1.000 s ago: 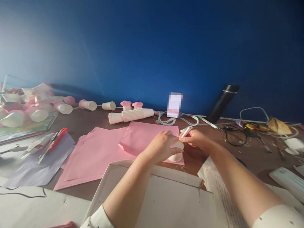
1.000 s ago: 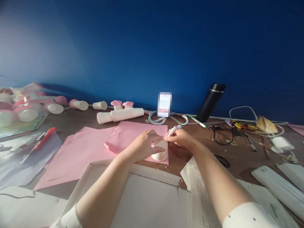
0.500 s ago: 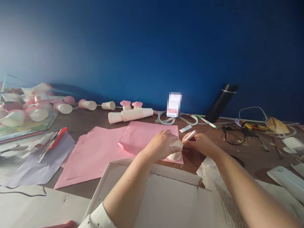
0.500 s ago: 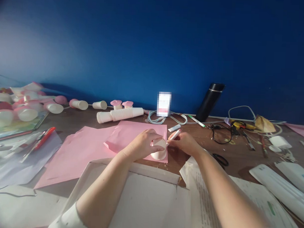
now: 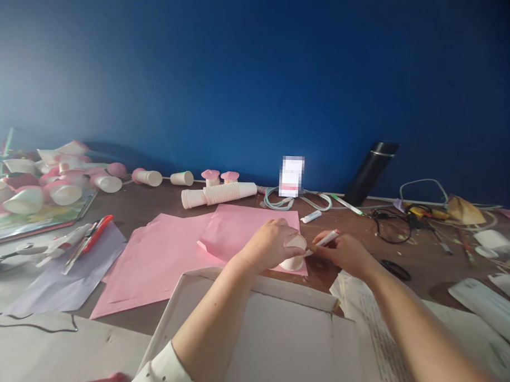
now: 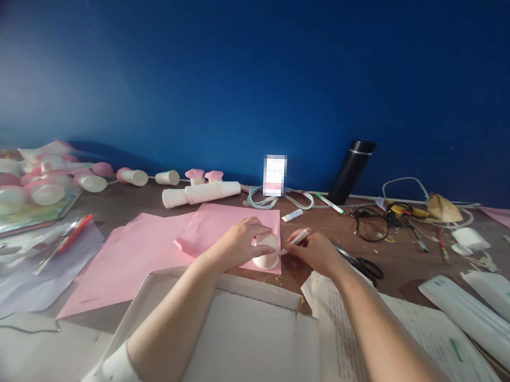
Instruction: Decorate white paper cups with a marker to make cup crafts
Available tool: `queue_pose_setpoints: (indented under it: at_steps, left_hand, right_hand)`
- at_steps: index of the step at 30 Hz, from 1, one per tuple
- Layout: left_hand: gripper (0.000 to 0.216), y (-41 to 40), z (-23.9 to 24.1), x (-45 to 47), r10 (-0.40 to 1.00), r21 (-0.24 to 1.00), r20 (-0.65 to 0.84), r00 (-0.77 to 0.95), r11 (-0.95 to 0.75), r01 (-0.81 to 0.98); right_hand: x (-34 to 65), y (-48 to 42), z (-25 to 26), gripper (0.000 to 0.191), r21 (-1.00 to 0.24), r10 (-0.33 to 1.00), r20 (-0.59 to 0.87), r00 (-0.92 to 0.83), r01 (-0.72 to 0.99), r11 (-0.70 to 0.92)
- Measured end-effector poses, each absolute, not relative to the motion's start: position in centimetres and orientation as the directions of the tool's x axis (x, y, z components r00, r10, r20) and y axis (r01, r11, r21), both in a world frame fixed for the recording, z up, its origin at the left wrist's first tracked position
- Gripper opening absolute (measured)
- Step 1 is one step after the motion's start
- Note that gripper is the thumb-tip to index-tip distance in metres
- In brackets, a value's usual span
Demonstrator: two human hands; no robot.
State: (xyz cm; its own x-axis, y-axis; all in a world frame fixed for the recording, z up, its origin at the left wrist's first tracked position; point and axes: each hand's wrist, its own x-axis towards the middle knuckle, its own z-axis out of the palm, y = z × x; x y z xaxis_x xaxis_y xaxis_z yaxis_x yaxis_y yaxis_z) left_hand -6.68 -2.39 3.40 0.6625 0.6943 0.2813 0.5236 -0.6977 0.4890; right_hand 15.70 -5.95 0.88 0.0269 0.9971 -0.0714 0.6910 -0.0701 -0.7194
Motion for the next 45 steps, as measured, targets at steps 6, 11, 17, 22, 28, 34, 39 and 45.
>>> queue_pose_setpoints:
  at_steps: [6, 11, 17, 22, 28, 34, 39, 45]
  left_hand:
    - [0.037, -2.4, 3.5, -6.6, 0.706, 0.502, 0.273, 0.653, -0.684, 0.530]
    - [0.037, -2.5, 3.5, -6.7, 0.712, 0.519, 0.266, 0.649, -0.673, 0.526]
    - [0.041, -2.5, 3.5, -6.7, 0.713, 0.525, 0.269, 0.648, -0.672, 0.522]
    - [0.036, -2.6, 3.6, -6.7, 0.721, 0.515, 0.261, 0.642, -0.667, 0.539]
    - [0.035, -2.8, 3.6, -6.6, 0.731, 0.520, 0.271, 0.627, -0.659, 0.544]
    - [0.038, -2.8, 3.3, -6.6, 0.720, 0.505, 0.300, 0.626, -0.677, 0.536]
    - [0.043, -2.8, 3.3, -6.7, 0.723, 0.487, 0.284, 0.629, -0.674, 0.555]
    - [0.042, -2.7, 3.4, -6.9, 0.720, 0.479, 0.298, 0.627, -0.681, 0.554]
  right_hand:
    - [16.0, -6.1, 0.3, 0.029, -0.732, 0.995, -0.097, 0.037, 0.675, -0.096]
    - [16.1, -6.1, -0.2, 0.034, -0.774, 0.992, -0.118, 0.038, 0.623, -0.116]
    - [16.8, -6.2, 0.0, 0.039, -0.870, 0.989, -0.045, 0.138, 0.481, -0.106]
    - [17.4, -5.9, -0.4, 0.041, -0.961, 0.965, 0.049, 0.257, 0.276, -0.024]
    - [16.8, -5.7, -0.9, 0.041, -0.990, 0.947, -0.026, 0.320, 0.121, -0.068]
    - [16.1, -6.0, -0.8, 0.043, -0.972, 0.955, -0.054, 0.291, 0.206, -0.117]
    - [16.3, -5.9, -1.2, 0.043, -0.979, 0.955, -0.052, 0.293, 0.172, -0.106]
    - [16.3, -5.7, -1.2, 0.039, -0.993, 0.937, -0.046, 0.347, 0.085, -0.081]
